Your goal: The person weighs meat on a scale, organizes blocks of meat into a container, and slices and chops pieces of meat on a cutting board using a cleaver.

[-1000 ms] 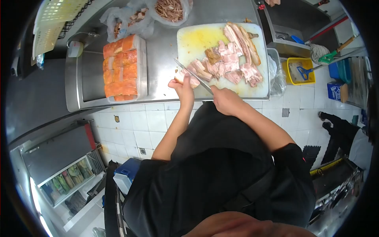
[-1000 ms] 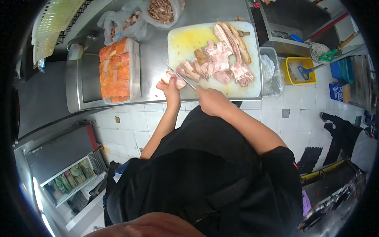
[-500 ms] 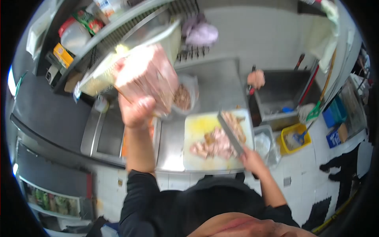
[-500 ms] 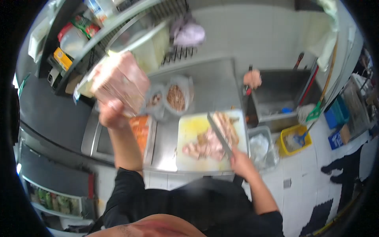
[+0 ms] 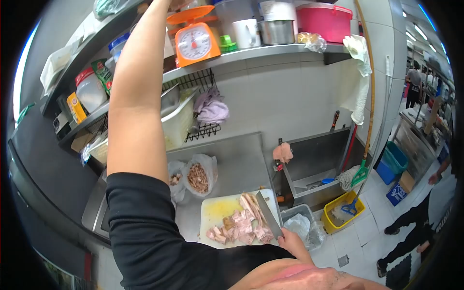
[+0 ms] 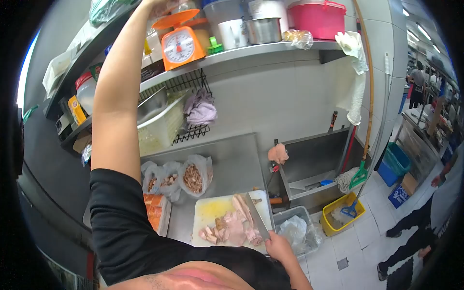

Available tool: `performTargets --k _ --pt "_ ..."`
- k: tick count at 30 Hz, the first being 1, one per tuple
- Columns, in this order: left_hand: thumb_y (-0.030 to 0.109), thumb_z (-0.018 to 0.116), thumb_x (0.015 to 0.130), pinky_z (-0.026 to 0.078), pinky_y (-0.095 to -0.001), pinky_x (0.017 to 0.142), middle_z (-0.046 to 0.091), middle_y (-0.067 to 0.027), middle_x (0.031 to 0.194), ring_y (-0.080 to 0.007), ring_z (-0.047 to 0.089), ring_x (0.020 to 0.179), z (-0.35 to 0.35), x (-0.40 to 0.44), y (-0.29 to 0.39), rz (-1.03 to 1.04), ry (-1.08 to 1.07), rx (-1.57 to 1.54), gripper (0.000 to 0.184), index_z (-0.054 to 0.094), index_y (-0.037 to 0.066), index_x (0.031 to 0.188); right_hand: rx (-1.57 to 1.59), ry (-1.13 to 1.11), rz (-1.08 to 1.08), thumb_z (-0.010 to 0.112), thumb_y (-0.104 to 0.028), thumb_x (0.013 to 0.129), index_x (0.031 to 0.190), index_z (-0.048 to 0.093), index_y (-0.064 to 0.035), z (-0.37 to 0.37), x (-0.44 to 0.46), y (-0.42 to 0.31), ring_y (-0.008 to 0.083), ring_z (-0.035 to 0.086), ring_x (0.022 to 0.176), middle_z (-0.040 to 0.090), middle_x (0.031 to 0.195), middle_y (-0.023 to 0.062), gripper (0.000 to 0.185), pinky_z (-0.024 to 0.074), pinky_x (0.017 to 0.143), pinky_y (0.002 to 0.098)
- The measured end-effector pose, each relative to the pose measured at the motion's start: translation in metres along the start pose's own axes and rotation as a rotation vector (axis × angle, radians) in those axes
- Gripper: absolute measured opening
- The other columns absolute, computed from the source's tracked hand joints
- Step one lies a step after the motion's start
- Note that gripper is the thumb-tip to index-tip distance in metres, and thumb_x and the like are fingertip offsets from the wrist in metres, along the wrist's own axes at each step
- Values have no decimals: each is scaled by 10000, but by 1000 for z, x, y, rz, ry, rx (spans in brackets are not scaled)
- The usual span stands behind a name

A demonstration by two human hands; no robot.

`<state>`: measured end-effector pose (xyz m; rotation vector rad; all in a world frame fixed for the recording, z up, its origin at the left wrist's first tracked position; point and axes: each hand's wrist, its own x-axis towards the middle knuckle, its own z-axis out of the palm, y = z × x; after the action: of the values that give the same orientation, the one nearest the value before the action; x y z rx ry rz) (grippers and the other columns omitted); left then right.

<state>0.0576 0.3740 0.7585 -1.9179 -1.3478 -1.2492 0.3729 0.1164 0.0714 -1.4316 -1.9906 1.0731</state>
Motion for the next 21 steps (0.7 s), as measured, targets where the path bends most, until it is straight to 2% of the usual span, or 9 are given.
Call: performTargets --k 4,7,8,11,15,17,18,20,21 --pt "260 684 823 562 -358 781 737 -93 892 -211 692 830 10 19 -40 -83 -239 367 228 777 80 927 21 12 31 537 -187 892 1122 595 -6 -12 -1 4 499 636 888 666 904 305 299 496 802 569" --pt "280 683 825 563 -364 786 743 -93 902 -212 694 827 18 27 -69 -34 -404 573 252 785 87 951 52 32 60 536 -187 890 1087 597 -3 -10 0 18 500 633 887 662 894 307 277 493 801 571" --pt "340 675 815 564 -381 788 758 -83 985 -211 708 847 20 24 -74 -150 -349 363 325 786 127 1034 53 28 60 536 -187 890 1087 597 -3 -11 1 20 500 633 887 662 894 307 277 493 801 571" --pt "337 682 801 564 -379 751 759 -91 947 -223 713 824 13 24 -71 -292 -401 376 319 789 101 988 61 21 32 535 -187 892 1067 595 -5 -16 2 23 499 629 892 660 894 306 259 490 802 573" --pt "351 708 769 560 -396 712 757 -91 917 -238 706 783 9 13 -71 -237 -347 404 333 792 92 961 59 -28 25 538 -194 897 1069 601 -14 -18 10 26 497 629 901 662 904 301 257 492 804 568" --pt "339 739 728 560 -401 716 747 -121 885 -258 698 754 10 12 -70 55 -419 575 339 790 76 935 64 -50 9 540 -197 897 1076 604 -18 -19 13 28 496 629 903 663 907 300 261 492 808 567" --pt "339 739 728 560 -401 716 747 -121 885 -258 698 754 10 7 -67 49 -421 579 339 790 76 935 72 -54 2 541 -199 897 1086 605 -19 -19 13 27 496 629 904 664 908 301 268 492 813 566" --pt "318 757 716 561 -397 742 746 -143 881 -268 706 768 10 -2 -61 -152 -287 313 322 787 58 903 78 -65 -6 542 -200 897 1096 606 -21 -20 14 28 495 629 905 664 909 302 275 492 818 566" --pt "318 757 716 561 -397 742 746 -143 881 -268 706 768 13 -2 -65 -158 -286 317 322 787 58 903 75 -85 -4 540 -200 898 1103 607 -23 -21 14 31 498 628 907 664 911 303 279 491 821 567"
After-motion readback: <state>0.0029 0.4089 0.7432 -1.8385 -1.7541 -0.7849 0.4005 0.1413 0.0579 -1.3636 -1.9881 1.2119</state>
